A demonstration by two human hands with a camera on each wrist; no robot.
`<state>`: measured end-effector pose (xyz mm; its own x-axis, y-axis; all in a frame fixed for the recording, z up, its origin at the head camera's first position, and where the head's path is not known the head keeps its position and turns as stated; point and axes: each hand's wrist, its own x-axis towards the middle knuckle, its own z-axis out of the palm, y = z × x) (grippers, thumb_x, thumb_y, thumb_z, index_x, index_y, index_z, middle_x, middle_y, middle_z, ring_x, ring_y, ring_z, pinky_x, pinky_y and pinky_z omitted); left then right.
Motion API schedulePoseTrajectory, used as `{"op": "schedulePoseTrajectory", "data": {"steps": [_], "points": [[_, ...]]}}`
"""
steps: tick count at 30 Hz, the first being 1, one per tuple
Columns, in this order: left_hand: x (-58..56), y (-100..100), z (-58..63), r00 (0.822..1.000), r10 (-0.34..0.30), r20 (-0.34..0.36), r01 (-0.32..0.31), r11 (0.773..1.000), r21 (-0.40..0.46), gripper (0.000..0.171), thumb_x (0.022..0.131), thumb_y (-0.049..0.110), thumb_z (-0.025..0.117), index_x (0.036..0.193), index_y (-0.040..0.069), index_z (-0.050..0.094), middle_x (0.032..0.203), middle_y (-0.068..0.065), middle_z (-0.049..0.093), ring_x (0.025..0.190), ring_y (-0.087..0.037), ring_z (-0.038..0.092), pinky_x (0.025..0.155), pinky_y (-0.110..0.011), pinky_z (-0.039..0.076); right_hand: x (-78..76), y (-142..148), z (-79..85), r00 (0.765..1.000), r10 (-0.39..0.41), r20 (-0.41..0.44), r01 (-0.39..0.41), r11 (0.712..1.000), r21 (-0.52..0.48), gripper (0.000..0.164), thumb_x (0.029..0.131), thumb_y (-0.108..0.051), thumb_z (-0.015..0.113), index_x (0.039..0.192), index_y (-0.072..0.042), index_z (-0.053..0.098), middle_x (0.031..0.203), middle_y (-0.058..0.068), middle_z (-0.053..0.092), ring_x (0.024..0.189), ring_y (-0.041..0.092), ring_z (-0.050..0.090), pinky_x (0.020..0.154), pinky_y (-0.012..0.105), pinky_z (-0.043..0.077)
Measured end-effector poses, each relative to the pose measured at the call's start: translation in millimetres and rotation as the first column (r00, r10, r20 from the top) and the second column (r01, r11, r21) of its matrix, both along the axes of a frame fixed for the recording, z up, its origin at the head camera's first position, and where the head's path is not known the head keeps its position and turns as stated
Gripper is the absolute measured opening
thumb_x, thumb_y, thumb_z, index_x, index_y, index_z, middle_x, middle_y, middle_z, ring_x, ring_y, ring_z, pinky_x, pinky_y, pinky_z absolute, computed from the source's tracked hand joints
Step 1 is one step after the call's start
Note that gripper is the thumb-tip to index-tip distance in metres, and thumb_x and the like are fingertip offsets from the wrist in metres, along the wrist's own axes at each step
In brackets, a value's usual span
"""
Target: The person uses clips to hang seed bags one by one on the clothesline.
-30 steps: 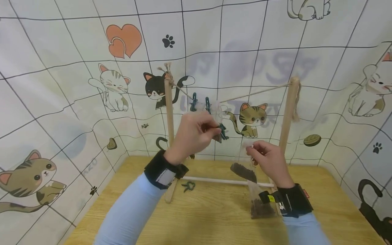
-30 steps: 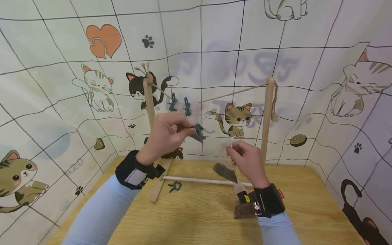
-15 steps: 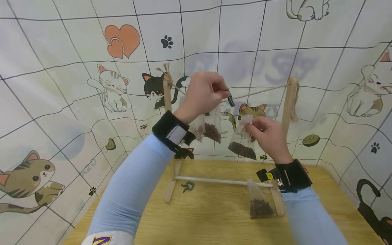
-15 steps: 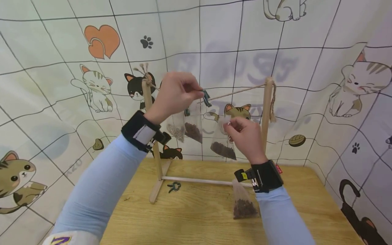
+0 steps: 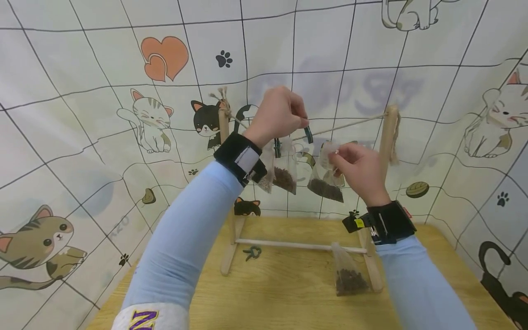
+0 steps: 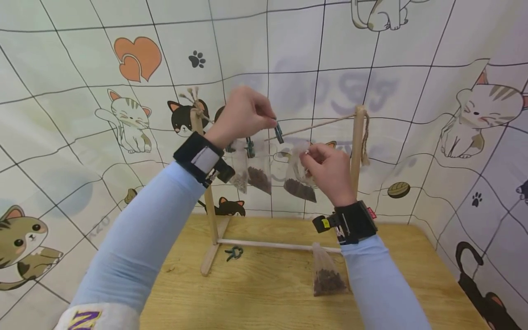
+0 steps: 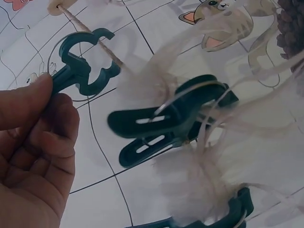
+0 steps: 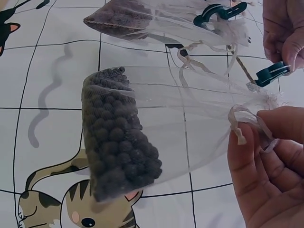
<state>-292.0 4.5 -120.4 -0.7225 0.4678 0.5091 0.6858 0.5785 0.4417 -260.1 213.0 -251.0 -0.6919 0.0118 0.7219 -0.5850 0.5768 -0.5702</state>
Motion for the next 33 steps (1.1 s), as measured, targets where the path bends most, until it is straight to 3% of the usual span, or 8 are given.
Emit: {"op": "schedulePoseTrajectory", "data": {"steps": [4, 9, 18, 26, 30, 33], "points": [[-5.3, 2, -1.0, 0.999, 0.01, 0.051, -0.009, 1.0, -0.021, 0.009, 0.091, 0.008, 0.078, 0.083, 0.008, 0.079, 0.082, -0.003, 0.074, 0.081, -0.018, 0.063, 0.07, -0.028, 0.048, -2.5, -2, 2.3, 0.999, -0.035, 0.014, 0.035, 0.999, 0.01, 0.017, 0.1, -0.015, 0.069, 0.102, 0.001, 0.075, 0.087, 0.018, 0.076, 0.06, -0.004, 0.061, 0.058, 0.015, 0.047], [-11.4, 4, -3.9, 0.996, 0.002, 0.092, 0.001, 0.999, -0.034, 0.009, 0.091, 0.009, 0.079, 0.082, 0.008, 0.08, 0.081, -0.004, 0.074, 0.078, -0.019, 0.064, 0.068, -0.028, 0.05, -10.4, -8, 5.4, 0.999, 0.014, 0.04, -0.012, 0.999, -0.046, 0.02, 0.101, -0.017, 0.069, 0.104, 0.001, 0.075, 0.09, 0.021, 0.075, 0.062, -0.001, 0.064, 0.063, 0.018, 0.053], [-15.5, 5, -8.5, 0.994, -0.019, 0.107, 0.024, 0.999, -0.043, 0.008, 0.091, 0.01, 0.079, 0.083, 0.009, 0.08, 0.081, -0.003, 0.075, 0.077, -0.018, 0.064, 0.067, -0.028, 0.05, -19.6, -15, 8.8, 1.0, 0.004, 0.014, -0.003, 0.996, -0.091, 0.021, 0.1, -0.017, 0.069, 0.105, 0.002, 0.075, 0.088, 0.02, 0.076, 0.061, -0.003, 0.064, 0.064, 0.013, 0.054], [-14.3, 6, -9.9, 0.995, -0.019, 0.103, 0.022, 0.999, -0.028, 0.007, 0.091, 0.01, 0.08, 0.083, 0.009, 0.08, 0.082, -0.003, 0.075, 0.076, -0.018, 0.064, 0.065, -0.027, 0.05, -21.2, -22, 15.2, 0.999, 0.013, 0.03, -0.009, 0.991, -0.132, 0.02, 0.099, -0.016, 0.069, 0.098, 0.003, 0.075, 0.083, 0.022, 0.075, 0.058, 0.0, 0.064, 0.062, 0.017, 0.056], [-12.7, 6, -11.3, 0.993, -0.029, 0.113, 0.033, 0.999, -0.033, 0.004, 0.091, 0.011, 0.079, 0.091, 0.007, 0.081, 0.088, -0.004, 0.076, 0.079, -0.018, 0.066, 0.067, -0.027, 0.052, -21.0, -23, 17.5, 0.996, 0.057, 0.071, -0.044, 0.982, -0.182, 0.023, 0.1, -0.018, 0.068, 0.101, 0.004, 0.075, 0.085, 0.02, 0.075, 0.061, 0.002, 0.067, 0.063, 0.018, 0.058], [-12.5, 5, -11.5, 0.989, -0.039, 0.143, 0.046, 0.998, -0.047, 0.016, 0.091, 0.013, 0.081, 0.105, 0.005, 0.081, 0.098, -0.006, 0.078, 0.088, -0.016, 0.069, 0.075, -0.026, 0.055, -21.9, -21, 17.0, 0.989, 0.107, 0.098, -0.084, 0.973, -0.217, 0.023, 0.1, -0.016, 0.067, 0.105, 0.005, 0.075, 0.085, 0.015, 0.075, 0.063, 0.004, 0.068, 0.066, 0.019, 0.059]]}}
